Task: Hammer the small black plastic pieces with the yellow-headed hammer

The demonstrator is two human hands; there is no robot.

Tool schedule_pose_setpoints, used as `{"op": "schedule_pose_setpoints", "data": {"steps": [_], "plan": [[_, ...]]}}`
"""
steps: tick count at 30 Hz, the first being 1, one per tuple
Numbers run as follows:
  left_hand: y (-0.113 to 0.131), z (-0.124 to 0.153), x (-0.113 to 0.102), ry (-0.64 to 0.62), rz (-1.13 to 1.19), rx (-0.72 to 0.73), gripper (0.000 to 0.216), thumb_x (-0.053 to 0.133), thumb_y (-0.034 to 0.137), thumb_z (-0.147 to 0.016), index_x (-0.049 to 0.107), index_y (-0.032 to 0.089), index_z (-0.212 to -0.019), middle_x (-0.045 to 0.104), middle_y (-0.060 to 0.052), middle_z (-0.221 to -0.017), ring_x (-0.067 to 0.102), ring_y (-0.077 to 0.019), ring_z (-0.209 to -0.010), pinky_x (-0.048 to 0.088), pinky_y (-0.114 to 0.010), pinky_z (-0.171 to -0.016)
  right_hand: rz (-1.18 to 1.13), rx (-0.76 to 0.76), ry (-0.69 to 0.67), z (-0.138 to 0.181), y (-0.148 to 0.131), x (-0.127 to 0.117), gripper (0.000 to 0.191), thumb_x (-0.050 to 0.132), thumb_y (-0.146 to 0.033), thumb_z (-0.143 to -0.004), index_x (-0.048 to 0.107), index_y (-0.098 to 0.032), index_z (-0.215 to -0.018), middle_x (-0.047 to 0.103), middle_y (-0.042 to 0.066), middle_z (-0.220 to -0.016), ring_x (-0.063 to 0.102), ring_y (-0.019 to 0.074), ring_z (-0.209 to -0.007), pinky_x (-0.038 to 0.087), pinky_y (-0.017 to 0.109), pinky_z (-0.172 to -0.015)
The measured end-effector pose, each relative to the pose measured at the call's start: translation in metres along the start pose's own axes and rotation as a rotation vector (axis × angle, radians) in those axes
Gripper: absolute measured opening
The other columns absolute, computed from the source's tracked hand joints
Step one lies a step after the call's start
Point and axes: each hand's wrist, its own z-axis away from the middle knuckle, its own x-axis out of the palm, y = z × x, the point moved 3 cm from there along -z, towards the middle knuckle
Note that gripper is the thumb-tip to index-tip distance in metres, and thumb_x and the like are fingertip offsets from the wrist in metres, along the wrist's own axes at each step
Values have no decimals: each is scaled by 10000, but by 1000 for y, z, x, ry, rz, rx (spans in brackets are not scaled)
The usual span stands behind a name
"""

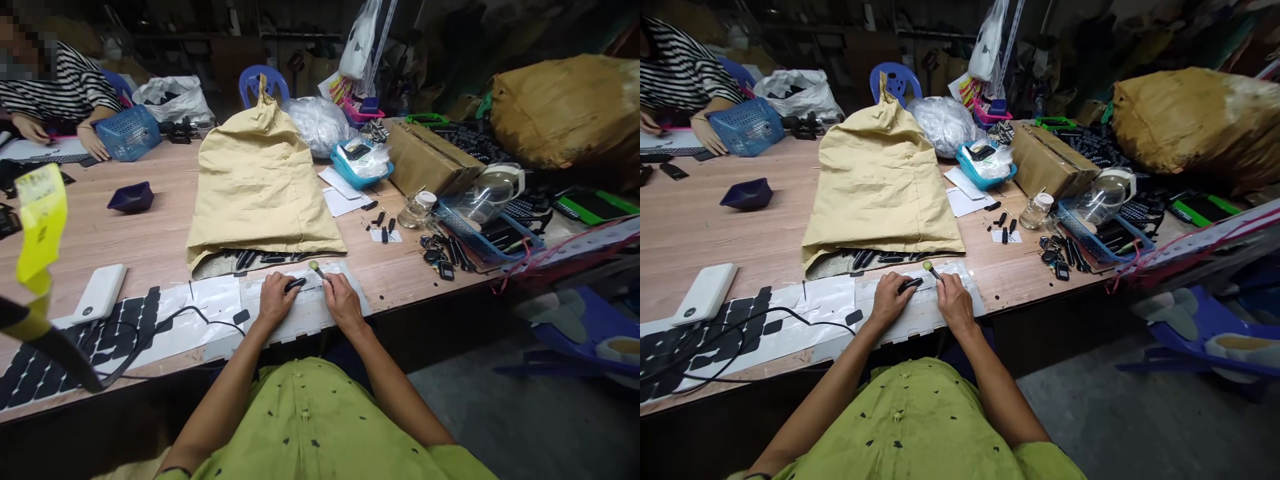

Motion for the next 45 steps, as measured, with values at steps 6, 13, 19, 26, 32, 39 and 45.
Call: {"op": "schedule_pose_setpoints", "data": {"steps": [6, 13, 19, 26, 32, 39, 45], "plan": [[1, 1, 4, -25, 32, -23, 141, 699, 291, -893, 777, 259, -1005, 652, -40, -888, 568, -230, -885, 469, -364, -824, -220, -112, -7, 12, -17, -7, 399, 405, -259, -1034, 666, -244, -1335, 722, 81, -1125, 683, 190, -1063, 560, 300, -935], [2, 0, 6, -36, 69, -43, 141, 714, 293, -887, 798, 277, -999, 656, -35, -879, 575, -227, -892, 476, -369, -830, -182, -100, -31, 25, -13, -9, 403, 416, -259, -1041, 673, -272, -1352, 729, 74, -1057, 709, 186, -977, 586, 286, -871], [5, 0, 4, -47, 89, -56, 149, 726, 280, -870, 781, 274, -1009, 674, -33, -897, 594, -232, -902, 481, -376, -837, -216, -119, -22, 20, -15, -10, 412, 405, -251, -1043, 666, -277, -1362, 733, 80, -1109, 706, 187, -1027, 587, 292, -898], [8, -1, 2, -51, 105, -78, 117, 738, 252, -845, 720, 250, -960, 698, -29, -915, 606, -242, -927, 475, -373, -838, -162, -144, -84, 26, -21, -2, 405, 416, -254, -1034, 676, -288, -1343, 732, 60, -1040, 703, 175, -961, 582, 268, -863], [9, -1, 2, -68, 90, -50, 101, 717, 292, -878, 752, 257, -966, 690, -40, -911, 601, -241, -926, 475, -380, -848, -3, -81, 5, 7, -5, -7, 406, 422, -270, -1031, 680, -283, -1344, 695, 70, -1063, 665, 186, -946, 530, 262, -789], [11, 1, 1, -103, 82, -24, 146, 630, 340, -944, 748, 262, -984, 663, -46, -930, 574, -246, -947, 460, -396, -873, 328, -64, 3, -7, 16, 4, 370, 485, -193, -994, 726, -279, -1262, 614, 87, -885, 504, 227, -850, 361, 327, -722], [9, 1, -4, -133, 70, -36, 190, 597, 365, -967, 741, 254, -1020, 657, -56, -954, 558, -251, -956, 451, -396, -868, 367, -68, -7, -6, 13, 9, 356, 491, -209, -997, 715, -286, -1263, 596, 84, -909, 465, 234, -883, 316, 335, -735]]}}
